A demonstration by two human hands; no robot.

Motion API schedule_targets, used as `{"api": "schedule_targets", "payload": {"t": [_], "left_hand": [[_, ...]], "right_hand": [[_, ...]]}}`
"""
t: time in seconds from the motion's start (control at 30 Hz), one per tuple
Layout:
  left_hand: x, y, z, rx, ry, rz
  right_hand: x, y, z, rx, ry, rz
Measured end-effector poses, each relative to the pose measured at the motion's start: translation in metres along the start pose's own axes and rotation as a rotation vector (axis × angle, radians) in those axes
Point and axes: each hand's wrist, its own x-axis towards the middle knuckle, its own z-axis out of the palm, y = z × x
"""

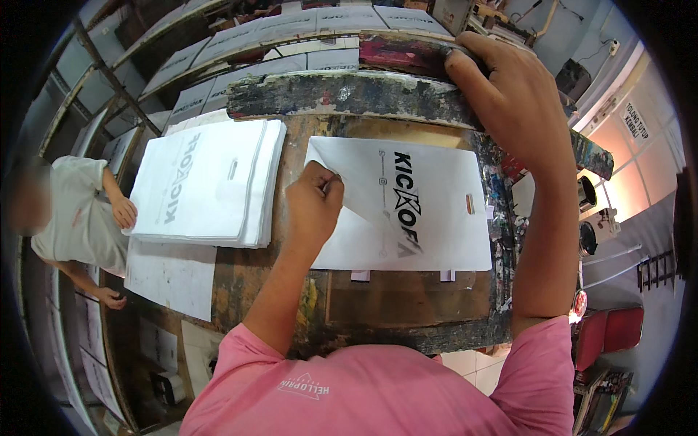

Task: The person places a white plastic bag on a press, lowers the printing screen, pulls a squeegee across it to apply ink, and then sets the printed bag on a drying rack.

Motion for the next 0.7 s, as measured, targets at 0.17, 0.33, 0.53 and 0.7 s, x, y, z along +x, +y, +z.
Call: {"api": "schedule_targets", "payload": {"t": [0.17,0.33,0.53,0.7], "left_hand": [[-0.023,-0.025,-0.043,-0.341,0.219,-0.121],[-0.008,-0.071,-0.143,-0.413,0.226,-0.174],[-0.001,-0.160,-0.307,-0.375,0.285,-0.409],[0.013,-0.237,-0.420,-0.212,0.356,-0.576]], "right_hand": [[-0.007,-0.006,0.010,0.069,0.054,0.124],[-0.003,0.004,0.007,0.065,0.058,0.107],[-0.009,-0.005,0.004,0.093,-0.054,0.184],[-0.012,-0.010,0.003,0.076,-0.027,0.164]]}}
